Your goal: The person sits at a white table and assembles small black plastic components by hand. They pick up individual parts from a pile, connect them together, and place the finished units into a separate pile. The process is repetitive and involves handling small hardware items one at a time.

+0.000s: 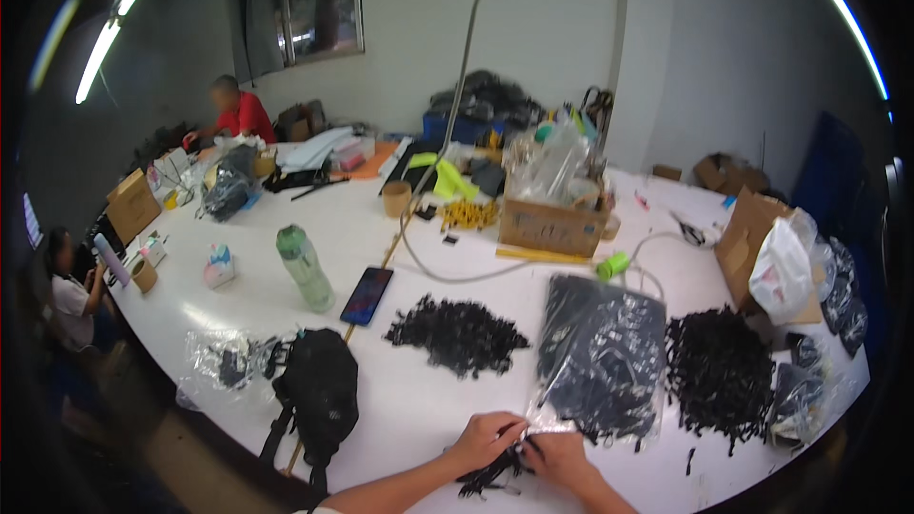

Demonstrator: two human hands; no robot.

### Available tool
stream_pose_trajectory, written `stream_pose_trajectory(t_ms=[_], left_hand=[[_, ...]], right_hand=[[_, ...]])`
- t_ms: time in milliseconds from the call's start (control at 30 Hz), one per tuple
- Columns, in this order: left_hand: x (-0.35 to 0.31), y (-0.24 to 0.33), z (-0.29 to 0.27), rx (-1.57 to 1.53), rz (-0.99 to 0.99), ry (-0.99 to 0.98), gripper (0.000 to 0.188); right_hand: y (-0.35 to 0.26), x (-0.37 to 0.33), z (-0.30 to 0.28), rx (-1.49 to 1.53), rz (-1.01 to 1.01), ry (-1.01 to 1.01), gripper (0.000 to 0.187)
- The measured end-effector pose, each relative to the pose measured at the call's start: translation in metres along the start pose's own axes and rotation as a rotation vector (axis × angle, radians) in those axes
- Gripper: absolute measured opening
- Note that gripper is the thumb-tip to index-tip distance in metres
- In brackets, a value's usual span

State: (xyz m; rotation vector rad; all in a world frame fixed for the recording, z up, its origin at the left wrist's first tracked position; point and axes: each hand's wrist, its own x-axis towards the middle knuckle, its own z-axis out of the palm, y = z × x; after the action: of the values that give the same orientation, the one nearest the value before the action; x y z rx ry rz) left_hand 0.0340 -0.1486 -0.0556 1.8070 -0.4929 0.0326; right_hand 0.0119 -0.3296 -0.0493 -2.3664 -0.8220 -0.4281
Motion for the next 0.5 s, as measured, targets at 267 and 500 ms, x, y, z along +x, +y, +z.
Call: stream_pose_trajectory(t_ms=[267,500], left_hand=[[0.000,-0.012,0.001,-0.272,-0.032,-0.140,0.014],[0.005,-0.021,-0.003,0.248,0.451,-0.114,0.022]], right_hand=[[-0.006,-0.006,0.005,0.088,0.016,0.029,0.014],[-0.004,-0.003,0.009,0.015,0.015,0.078,0.025]])
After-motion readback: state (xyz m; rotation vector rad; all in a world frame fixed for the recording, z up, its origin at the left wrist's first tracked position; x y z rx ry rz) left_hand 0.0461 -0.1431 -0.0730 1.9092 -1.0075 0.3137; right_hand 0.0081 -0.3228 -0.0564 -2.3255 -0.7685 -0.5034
